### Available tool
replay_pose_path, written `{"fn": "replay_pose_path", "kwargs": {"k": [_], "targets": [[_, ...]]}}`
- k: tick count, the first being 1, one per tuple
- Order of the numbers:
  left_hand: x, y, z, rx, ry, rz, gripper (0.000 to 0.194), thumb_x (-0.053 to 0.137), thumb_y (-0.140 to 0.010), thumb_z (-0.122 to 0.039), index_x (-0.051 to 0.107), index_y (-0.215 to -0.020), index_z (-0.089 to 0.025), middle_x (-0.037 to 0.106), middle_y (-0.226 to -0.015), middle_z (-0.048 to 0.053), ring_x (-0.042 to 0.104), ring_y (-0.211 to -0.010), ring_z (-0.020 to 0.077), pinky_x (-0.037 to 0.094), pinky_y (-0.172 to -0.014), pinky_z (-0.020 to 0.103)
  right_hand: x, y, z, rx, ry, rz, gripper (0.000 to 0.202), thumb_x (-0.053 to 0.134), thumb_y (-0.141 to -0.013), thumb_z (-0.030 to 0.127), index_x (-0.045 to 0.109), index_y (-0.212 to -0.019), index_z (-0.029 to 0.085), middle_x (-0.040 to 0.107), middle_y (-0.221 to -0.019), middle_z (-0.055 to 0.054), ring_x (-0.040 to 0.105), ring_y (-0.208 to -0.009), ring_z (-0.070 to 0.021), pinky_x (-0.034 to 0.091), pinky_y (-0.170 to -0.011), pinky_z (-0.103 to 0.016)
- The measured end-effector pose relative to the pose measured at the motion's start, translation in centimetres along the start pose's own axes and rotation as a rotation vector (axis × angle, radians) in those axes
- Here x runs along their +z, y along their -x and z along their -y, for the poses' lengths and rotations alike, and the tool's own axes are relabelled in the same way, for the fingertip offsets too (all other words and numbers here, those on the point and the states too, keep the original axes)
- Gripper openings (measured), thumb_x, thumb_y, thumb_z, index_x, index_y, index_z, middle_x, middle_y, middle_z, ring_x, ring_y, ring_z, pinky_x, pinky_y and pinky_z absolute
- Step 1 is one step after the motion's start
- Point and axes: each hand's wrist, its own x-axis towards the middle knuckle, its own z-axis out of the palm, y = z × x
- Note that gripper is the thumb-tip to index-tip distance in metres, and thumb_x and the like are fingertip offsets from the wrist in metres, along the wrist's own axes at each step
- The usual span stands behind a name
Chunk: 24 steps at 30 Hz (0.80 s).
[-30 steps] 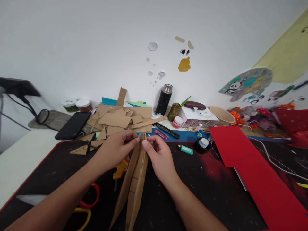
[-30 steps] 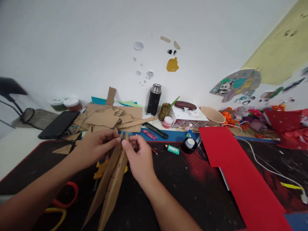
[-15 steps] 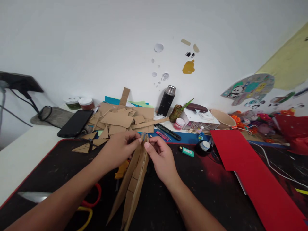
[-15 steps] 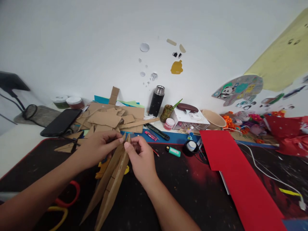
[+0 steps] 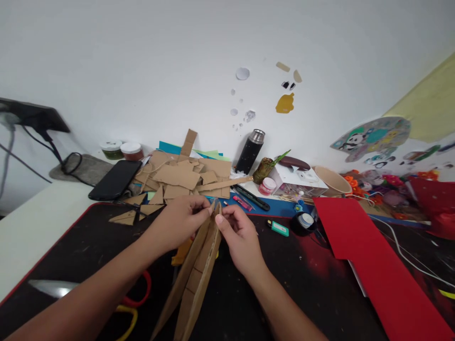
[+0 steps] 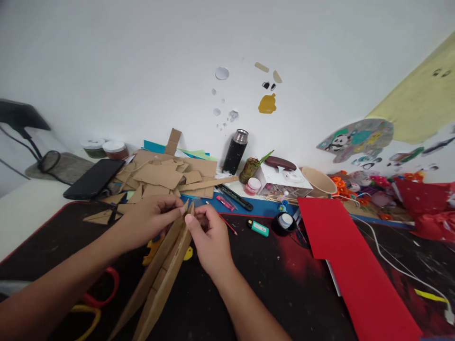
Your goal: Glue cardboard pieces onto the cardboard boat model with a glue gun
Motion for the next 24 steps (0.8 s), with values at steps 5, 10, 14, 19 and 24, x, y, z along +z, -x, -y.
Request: {"fn": "replay_pose_path", "kwargs": {"k": [5, 10, 14, 19, 24], "targets": [[0.14, -0.01, -0.13, 0.023, -0.101, -0.015, 0.028, 0.048, -0.086, -0.045, 0.059, -0.071, -0.024, 0.057, -0.061, -0.003, 0.056, -0.056, 0.0179, 0.038, -0.059, 0.030, 0.21, 0.04, -0.33, -0.023, 0.014, -0.001, 0.021, 0.069, -0.097, 0.041, 0.061, -0.090, 0.023, 0.059, -0.079, 0.003, 0.053, -0.071, -0.0162, 0.044, -0.065, -0.026], [0.10, -0.18, 0.15, 0.025, -0.099, -0.005, 0.030, 0.048, -0.086, -0.046, 0.061, -0.073, -0.023, 0.060, -0.066, -0.002, 0.058, -0.061, 0.0189, 0.039, -0.061, 0.030, 0.24, 0.03, -0.39, -0.024, 0.019, 0.015, 0.021, 0.069, -0.097, 0.042, 0.060, -0.091, 0.024, 0.060, -0.080, 0.003, 0.057, -0.072, -0.0165, 0.046, -0.066, -0.026], [-0.06, -0.16, 0.10, 0.023, -0.098, 0.005, 0.031, 0.050, -0.087, -0.047, 0.062, -0.072, -0.023, 0.058, -0.060, -0.003, 0.057, -0.059, 0.0192, 0.038, -0.058, 0.029, 0.20, 0.13, -0.31, -0.022, 0.035, 0.025, 0.022, 0.068, -0.098, 0.042, 0.060, -0.091, 0.023, 0.060, -0.080, 0.002, 0.056, -0.071, -0.0162, 0.045, -0.065, -0.026], [-0.07, -0.11, 0.04, 0.025, -0.100, 0.008, 0.031, 0.051, -0.087, -0.047, 0.063, -0.072, -0.023, 0.060, -0.061, -0.002, 0.058, -0.058, 0.0194, 0.038, -0.057, 0.029, 0.22, 0.26, -0.43, -0.025, 0.053, 0.029, 0.022, 0.067, -0.099, 0.042, 0.059, -0.090, 0.024, 0.060, -0.081, 0.002, 0.056, -0.073, -0.0165, 0.045, -0.065, -0.027], [0.01, -0.18, 0.18, 0.031, -0.104, 0.010, 0.031, 0.050, -0.088, -0.046, 0.064, -0.073, -0.023, 0.060, -0.061, -0.002, 0.058, -0.058, 0.0195, 0.038, -0.058, 0.029, 0.27, 0.26, -0.47, -0.022, 0.059, 0.037, 0.023, 0.067, -0.099, 0.043, 0.059, -0.090, 0.024, 0.060, -0.080, 0.002, 0.056, -0.072, -0.0169, 0.043, -0.064, -0.027]]}}
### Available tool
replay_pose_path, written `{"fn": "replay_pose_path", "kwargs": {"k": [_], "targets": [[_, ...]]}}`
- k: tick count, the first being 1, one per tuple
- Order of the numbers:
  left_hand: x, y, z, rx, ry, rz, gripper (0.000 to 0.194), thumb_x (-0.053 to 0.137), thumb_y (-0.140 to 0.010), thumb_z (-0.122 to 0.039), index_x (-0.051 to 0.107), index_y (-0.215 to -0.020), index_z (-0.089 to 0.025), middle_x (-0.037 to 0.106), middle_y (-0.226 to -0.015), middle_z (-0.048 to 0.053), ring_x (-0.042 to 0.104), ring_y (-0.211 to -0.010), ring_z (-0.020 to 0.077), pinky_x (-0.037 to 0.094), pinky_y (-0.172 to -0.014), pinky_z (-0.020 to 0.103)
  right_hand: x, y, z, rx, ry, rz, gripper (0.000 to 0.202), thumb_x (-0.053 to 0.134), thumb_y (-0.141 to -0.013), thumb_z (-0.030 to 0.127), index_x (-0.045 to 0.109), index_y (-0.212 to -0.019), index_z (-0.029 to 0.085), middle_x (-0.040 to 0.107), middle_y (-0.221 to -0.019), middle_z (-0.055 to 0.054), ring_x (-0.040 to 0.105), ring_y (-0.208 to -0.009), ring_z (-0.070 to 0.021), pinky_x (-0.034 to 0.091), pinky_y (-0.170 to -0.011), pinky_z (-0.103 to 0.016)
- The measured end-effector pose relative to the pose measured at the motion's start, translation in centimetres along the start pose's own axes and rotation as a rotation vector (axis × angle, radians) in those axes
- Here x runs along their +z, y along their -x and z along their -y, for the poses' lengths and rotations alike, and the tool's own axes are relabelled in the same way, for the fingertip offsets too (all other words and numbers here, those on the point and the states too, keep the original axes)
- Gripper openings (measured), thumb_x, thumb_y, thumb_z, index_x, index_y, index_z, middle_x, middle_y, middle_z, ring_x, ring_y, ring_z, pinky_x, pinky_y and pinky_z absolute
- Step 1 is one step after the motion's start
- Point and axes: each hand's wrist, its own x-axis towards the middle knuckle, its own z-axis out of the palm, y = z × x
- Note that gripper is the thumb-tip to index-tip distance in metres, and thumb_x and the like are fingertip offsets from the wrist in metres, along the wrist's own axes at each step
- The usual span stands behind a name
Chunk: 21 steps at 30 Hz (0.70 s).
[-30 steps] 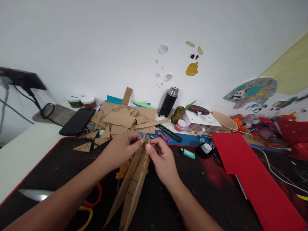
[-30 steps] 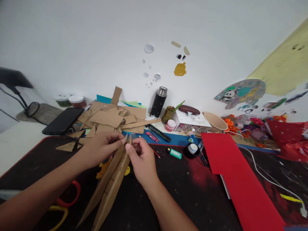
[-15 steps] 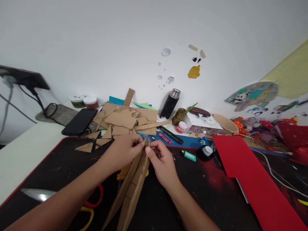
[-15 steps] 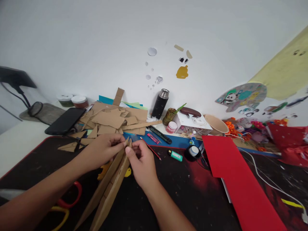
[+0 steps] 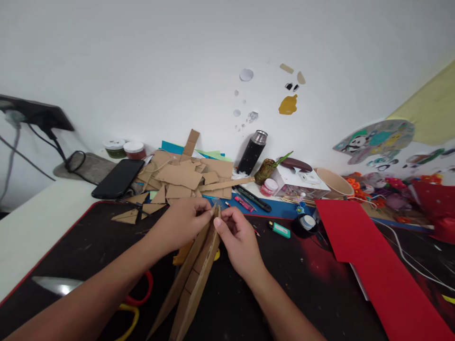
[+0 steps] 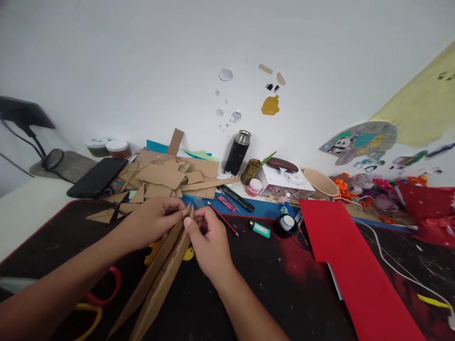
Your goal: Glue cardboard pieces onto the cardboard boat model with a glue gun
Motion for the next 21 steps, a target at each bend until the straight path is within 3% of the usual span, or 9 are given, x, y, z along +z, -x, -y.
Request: {"fn": "replay_pose_path", "kwargs": {"k": [11, 21], "targets": [[0.15, 0.13, -0.08, 0.041, -0.088, 0.009, 0.028, 0.047, -0.087, -0.041, 0.064, -0.073, -0.023, 0.068, -0.072, 0.002, 0.062, -0.071, 0.0225, 0.039, -0.066, 0.033, 0.11, 0.31, -0.15, 0.005, 0.056, -0.011, 0.022, 0.066, -0.099, 0.043, 0.059, -0.091, 0.024, 0.059, -0.081, 0.002, 0.055, -0.072, -0.0164, 0.042, -0.066, -0.028], [0.07, 0.37, -0.33, 0.078, -0.113, 0.014, 0.028, 0.047, -0.091, -0.039, 0.065, -0.076, -0.023, 0.068, -0.072, 0.001, 0.062, -0.070, 0.0215, 0.037, -0.066, 0.032, 0.05, 0.32, 0.18, 0.030, 0.039, -0.028, 0.024, 0.066, -0.098, 0.045, 0.056, -0.091, 0.025, 0.056, -0.080, 0.002, 0.050, -0.070, -0.0166, 0.041, -0.063, -0.028]]}}
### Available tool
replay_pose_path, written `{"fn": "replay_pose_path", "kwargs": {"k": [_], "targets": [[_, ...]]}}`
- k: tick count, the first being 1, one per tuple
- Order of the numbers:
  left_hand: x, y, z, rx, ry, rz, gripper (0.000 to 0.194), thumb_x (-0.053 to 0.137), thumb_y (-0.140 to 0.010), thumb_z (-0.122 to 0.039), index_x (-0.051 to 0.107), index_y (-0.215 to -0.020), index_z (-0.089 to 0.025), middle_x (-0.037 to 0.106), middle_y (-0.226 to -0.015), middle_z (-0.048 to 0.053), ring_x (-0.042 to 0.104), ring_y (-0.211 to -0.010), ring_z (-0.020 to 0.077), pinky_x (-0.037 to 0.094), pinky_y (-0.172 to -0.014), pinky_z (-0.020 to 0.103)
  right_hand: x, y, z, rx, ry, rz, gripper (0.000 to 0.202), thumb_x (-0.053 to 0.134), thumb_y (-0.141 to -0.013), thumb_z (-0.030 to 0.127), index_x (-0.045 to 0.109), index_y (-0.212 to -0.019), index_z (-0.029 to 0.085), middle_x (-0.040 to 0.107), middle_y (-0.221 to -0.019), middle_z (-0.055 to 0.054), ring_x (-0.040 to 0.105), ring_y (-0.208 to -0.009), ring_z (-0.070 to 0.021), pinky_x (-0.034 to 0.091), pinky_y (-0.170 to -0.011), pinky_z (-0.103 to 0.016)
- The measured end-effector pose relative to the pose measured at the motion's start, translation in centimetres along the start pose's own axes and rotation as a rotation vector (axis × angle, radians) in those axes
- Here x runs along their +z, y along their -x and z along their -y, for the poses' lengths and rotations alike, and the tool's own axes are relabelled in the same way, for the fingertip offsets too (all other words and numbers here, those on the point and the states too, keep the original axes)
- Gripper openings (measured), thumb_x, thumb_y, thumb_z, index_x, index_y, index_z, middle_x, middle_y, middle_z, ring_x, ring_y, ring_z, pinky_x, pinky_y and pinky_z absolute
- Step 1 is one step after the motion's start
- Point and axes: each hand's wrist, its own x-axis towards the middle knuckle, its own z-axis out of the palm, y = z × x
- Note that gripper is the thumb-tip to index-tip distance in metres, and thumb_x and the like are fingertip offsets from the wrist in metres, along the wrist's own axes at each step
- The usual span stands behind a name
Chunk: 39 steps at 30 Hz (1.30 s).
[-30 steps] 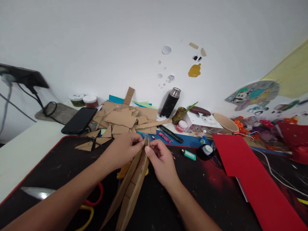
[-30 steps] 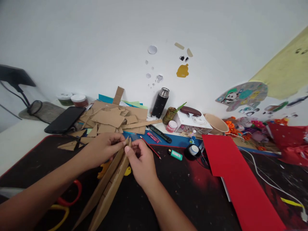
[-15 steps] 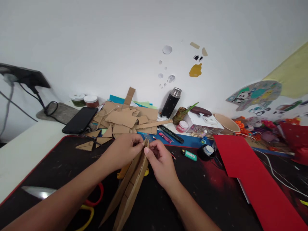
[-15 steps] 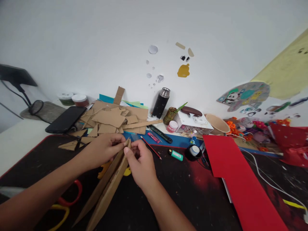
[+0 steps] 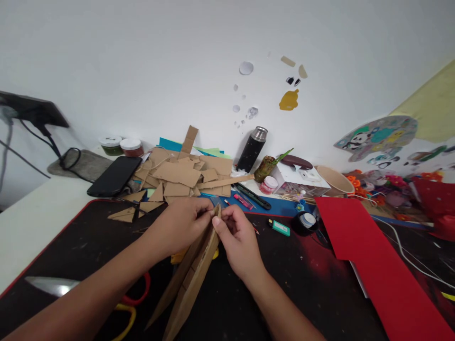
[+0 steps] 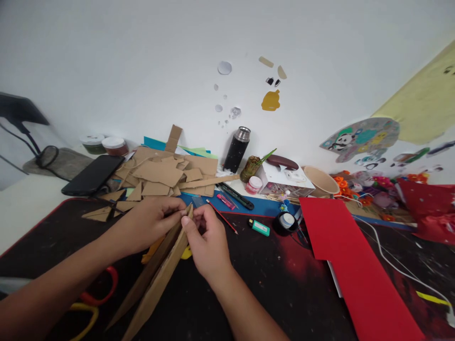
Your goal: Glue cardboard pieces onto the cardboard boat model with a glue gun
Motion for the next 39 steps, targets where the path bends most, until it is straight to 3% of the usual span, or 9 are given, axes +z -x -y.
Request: {"fn": "replay_pose_path", "kwargs": {"k": [25, 35, 39], "targets": [[0.5, 0.4, -0.8, 0.061, -0.083, -0.058, 0.028, 0.045, -0.098, -0.029, 0.063, -0.078, -0.023, 0.074, -0.080, 0.005, 0.069, -0.079, 0.0240, 0.040, -0.073, 0.034, -0.1, -0.2, 0.2, -0.027, -0.063, -0.008, 0.022, 0.066, -0.098, 0.042, 0.054, -0.089, 0.025, 0.052, -0.079, 0.003, 0.047, -0.069, -0.0161, 0.039, -0.062, -0.027], [-0.3, 0.2, -0.6, 0.070, -0.005, -0.037, 0.030, 0.045, -0.095, -0.034, 0.065, -0.076, -0.023, 0.077, -0.083, 0.006, 0.069, -0.079, 0.0245, 0.044, -0.074, 0.034, -0.1, -0.3, 0.3, -0.029, -0.092, 0.010, 0.022, 0.067, -0.096, 0.040, 0.055, -0.088, 0.025, 0.051, -0.077, 0.004, 0.047, -0.069, -0.0162, 0.040, -0.062, -0.026], [-0.2, 0.0, -0.4, 0.013, 0.095, -0.050, 0.032, 0.049, -0.092, -0.041, 0.072, -0.076, -0.025, 0.078, -0.076, 0.002, 0.068, -0.070, 0.0231, 0.045, -0.070, 0.033, -0.4, -0.5, 0.4, -0.011, -0.094, 0.014, 0.022, 0.068, -0.096, 0.042, 0.056, -0.089, 0.025, 0.051, -0.077, 0.004, 0.046, -0.070, -0.0160, 0.040, -0.064, -0.027]]}}
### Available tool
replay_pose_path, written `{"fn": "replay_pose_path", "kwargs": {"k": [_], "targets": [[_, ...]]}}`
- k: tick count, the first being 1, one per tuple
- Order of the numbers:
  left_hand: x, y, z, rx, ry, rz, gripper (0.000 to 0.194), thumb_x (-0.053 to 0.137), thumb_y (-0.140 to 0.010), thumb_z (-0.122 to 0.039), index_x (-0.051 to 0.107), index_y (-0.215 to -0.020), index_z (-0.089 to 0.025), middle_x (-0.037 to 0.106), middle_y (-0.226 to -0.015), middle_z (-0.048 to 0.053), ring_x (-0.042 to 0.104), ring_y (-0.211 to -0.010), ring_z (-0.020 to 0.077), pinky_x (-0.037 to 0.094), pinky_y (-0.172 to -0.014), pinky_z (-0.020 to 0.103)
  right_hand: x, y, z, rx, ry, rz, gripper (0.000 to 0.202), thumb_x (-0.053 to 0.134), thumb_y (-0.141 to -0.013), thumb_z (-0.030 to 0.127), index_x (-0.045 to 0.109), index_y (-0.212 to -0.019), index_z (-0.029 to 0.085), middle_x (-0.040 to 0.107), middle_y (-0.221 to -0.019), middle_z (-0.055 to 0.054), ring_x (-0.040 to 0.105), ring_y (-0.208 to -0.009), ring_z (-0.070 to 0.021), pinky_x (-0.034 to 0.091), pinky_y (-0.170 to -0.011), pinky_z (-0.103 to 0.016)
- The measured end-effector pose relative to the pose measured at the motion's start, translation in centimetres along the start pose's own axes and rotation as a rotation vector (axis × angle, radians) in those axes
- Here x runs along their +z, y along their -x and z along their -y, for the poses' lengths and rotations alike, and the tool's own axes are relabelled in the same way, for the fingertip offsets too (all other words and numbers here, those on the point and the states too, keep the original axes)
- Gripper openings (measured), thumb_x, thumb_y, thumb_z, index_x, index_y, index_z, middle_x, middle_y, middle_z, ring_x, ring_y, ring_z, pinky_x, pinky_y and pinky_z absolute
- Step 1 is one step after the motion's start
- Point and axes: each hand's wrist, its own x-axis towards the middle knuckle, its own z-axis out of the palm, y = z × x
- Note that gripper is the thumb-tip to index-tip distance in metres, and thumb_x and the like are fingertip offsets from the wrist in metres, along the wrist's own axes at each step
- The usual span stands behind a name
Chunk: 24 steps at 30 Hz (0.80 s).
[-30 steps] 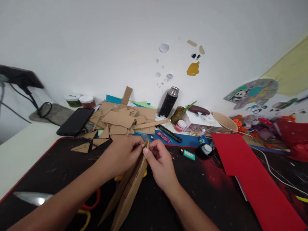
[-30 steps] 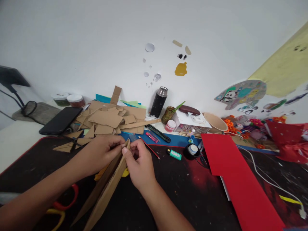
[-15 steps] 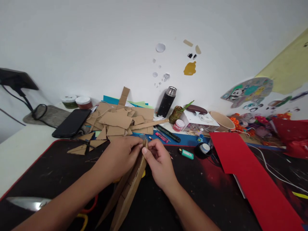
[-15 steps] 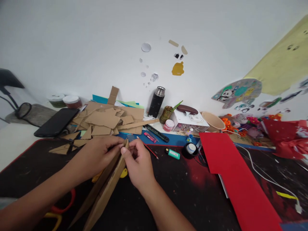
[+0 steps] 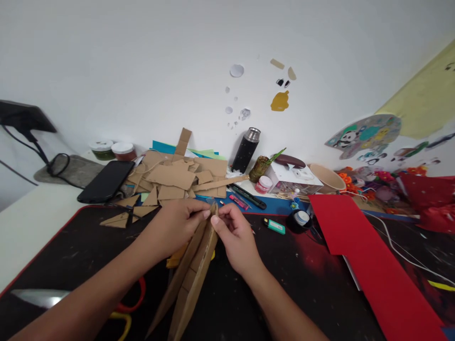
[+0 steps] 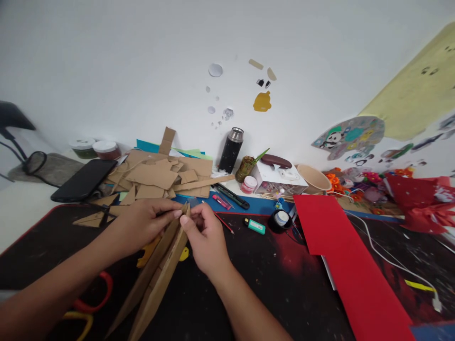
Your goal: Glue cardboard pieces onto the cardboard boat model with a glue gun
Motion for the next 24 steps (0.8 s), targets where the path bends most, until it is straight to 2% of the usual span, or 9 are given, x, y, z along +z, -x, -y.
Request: {"fn": "replay_pose_path", "kwargs": {"k": [5, 11, 19, 24], "targets": [[0.18, 0.01, -0.28, -0.122, 0.083, -0.025, 0.034, 0.052, -0.088, -0.045, 0.080, -0.084, -0.026, 0.072, -0.062, -0.002, 0.065, -0.057, 0.0211, 0.045, -0.061, 0.031, -0.34, -0.13, 0.06, 0.030, -0.006, 0.008, 0.024, 0.068, -0.096, 0.045, 0.058, -0.092, 0.024, 0.054, -0.079, 0.004, 0.048, -0.071, -0.0160, 0.040, -0.066, -0.027], [0.50, -0.32, -0.08, -0.244, 0.296, -0.072, 0.033, 0.066, -0.075, -0.056, 0.072, -0.078, -0.023, 0.064, -0.055, -0.005, 0.063, -0.050, 0.0189, 0.046, -0.053, 0.028, -0.46, -0.25, 0.09, 0.020, -0.026, -0.014, 0.025, 0.069, -0.095, 0.045, 0.058, -0.091, 0.024, 0.052, -0.078, 0.004, 0.045, -0.071, -0.0160, 0.039, -0.067, -0.027], [0.49, -0.52, 0.05, -0.192, 0.422, 0.013, 0.034, 0.067, -0.077, -0.055, 0.071, -0.073, -0.022, 0.063, -0.058, -0.005, 0.062, -0.053, 0.0155, 0.048, -0.056, 0.027, -0.40, -0.04, 0.21, 0.036, -0.045, -0.010, 0.030, 0.072, -0.095, 0.050, 0.058, -0.091, 0.023, 0.051, -0.077, 0.004, 0.044, -0.070, -0.0155, 0.038, -0.066, -0.027], [-0.19, -0.27, 0.00, -0.154, 0.389, 0.060, 0.035, 0.066, -0.082, -0.056, 0.072, -0.075, -0.022, 0.067, -0.060, -0.003, 0.067, -0.056, 0.0172, 0.052, -0.060, 0.028, -0.36, 0.23, 0.60, 0.034, -0.063, 0.007, 0.032, 0.073, -0.095, 0.051, 0.057, -0.091, 0.023, 0.052, -0.079, 0.004, 0.046, -0.071, -0.0158, 0.039, -0.067, -0.028]]}}
